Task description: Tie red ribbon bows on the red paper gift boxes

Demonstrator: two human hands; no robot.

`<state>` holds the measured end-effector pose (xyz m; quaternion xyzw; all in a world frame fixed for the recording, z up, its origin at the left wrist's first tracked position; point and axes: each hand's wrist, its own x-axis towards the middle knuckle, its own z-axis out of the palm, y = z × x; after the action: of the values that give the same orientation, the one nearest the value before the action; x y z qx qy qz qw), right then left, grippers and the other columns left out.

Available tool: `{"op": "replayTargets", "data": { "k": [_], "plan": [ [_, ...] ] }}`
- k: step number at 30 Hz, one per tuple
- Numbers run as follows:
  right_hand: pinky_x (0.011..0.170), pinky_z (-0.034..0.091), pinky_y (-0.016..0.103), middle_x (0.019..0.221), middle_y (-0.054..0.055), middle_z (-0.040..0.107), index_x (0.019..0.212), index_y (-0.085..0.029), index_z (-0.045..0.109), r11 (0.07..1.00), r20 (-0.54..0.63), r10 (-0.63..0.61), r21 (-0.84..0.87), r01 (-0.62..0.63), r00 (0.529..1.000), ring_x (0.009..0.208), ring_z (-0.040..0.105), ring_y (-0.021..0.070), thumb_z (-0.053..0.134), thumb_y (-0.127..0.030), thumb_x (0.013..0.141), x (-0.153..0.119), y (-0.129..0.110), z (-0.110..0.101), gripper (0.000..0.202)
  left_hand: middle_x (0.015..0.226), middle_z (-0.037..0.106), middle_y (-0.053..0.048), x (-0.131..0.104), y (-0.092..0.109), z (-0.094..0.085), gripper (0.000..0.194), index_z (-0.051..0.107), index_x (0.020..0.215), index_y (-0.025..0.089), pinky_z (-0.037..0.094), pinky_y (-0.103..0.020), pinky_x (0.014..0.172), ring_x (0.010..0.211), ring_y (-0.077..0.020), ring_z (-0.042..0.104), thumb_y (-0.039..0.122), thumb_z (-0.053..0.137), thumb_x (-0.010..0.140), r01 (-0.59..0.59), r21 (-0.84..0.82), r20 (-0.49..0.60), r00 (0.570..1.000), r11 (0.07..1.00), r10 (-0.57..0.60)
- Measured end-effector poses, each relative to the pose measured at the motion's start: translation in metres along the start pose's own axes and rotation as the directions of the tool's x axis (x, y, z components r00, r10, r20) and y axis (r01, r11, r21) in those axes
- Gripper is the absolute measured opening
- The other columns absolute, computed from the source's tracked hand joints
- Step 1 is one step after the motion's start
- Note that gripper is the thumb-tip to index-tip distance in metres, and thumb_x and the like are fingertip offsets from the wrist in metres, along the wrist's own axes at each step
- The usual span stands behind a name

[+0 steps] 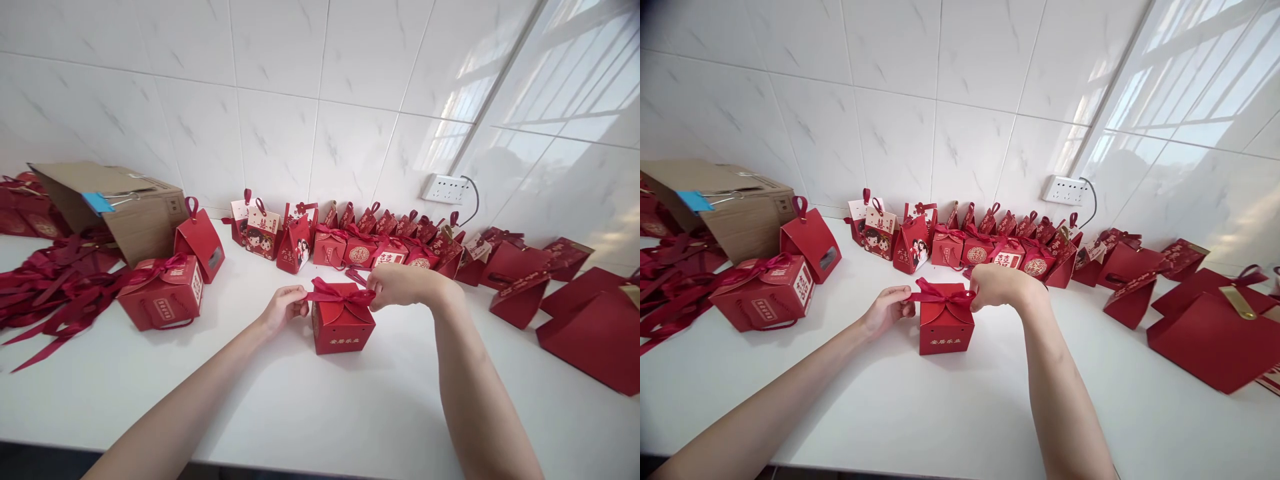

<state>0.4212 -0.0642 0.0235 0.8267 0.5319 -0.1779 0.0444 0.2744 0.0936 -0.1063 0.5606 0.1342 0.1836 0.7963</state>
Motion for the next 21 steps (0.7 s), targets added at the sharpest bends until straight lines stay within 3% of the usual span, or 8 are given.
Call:
{"op": "replayTargets", "data": {
  "k": [3, 10, 16, 21],
  "plan": [
    [0.039, 0.019, 0.024, 0.051, -0.005, 0.032, 0.052, -0.019, 0.030, 1.000, -0.011, -0.020, -0.017, 0.020, 1.000, 0.045, 0.028, 0.0079, 0.053, -0.015, 0.065, 0.003, 0.002, 0.001, 0.027, 0.041, 0.048, 0.003, 0.000, 0.000, 0.000, 0.028, 0.045, 0.049, 0.018, 0.032, -0.025, 0.055, 0.044, -0.0098, 0.042, 0.034, 0.066, 0.060, -0.007, 0.001, -0.003, 1.000, 1.000, 0.007],
    [0.045, 0.008, 0.028, 0.055, -0.005, 0.014, 0.056, -0.020, 0.016, 0.997, -0.104, -0.039, 0.061, 0.045, 0.994, 0.048, 0.012, 0.0081, 0.044, -0.004, 0.058, -0.005, 0.005, -0.002, 0.032, 0.040, 0.049, 0.002, 0.000, 0.000, 0.000, 0.028, 0.045, 0.047, 0.017, 0.033, -0.025, 0.056, 0.045, -0.0099, 0.042, 0.030, 0.067, 0.059, -0.012, 0.012, 0.005, 1.000, 1.000, 0.012],
    [0.045, 0.012, 0.027, 0.054, -0.004, 0.021, 0.053, -0.020, 0.020, 0.996, -0.109, 0.008, 0.092, 0.002, 0.994, 0.047, 0.018, 0.0084, 0.045, -0.005, 0.058, -0.015, 0.009, -0.005, 0.029, 0.039, 0.046, 0.002, 0.000, 0.004, -0.004, 0.027, 0.043, 0.045, 0.018, 0.034, -0.026, 0.055, 0.044, -0.0105, 0.041, 0.025, 0.066, 0.057, -0.056, -0.009, -0.035, 0.998, 0.998, 0.056],
    [0.047, 0.017, 0.027, 0.052, -0.003, 0.024, 0.050, -0.021, 0.022, 0.982, -0.201, 0.184, 0.087, -0.170, 0.962, 0.047, 0.022, 0.0105, 0.044, -0.009, 0.061, -0.035, 0.026, -0.012, 0.027, 0.042, 0.039, 0.004, 0.001, 0.012, -0.013, 0.024, 0.040, 0.049, 0.019, 0.040, -0.028, 0.058, 0.045, -0.0104, 0.040, 0.025, 0.060, 0.061, -0.210, -0.090, -0.250, 0.951, 0.974, 0.182]
  ]
}}
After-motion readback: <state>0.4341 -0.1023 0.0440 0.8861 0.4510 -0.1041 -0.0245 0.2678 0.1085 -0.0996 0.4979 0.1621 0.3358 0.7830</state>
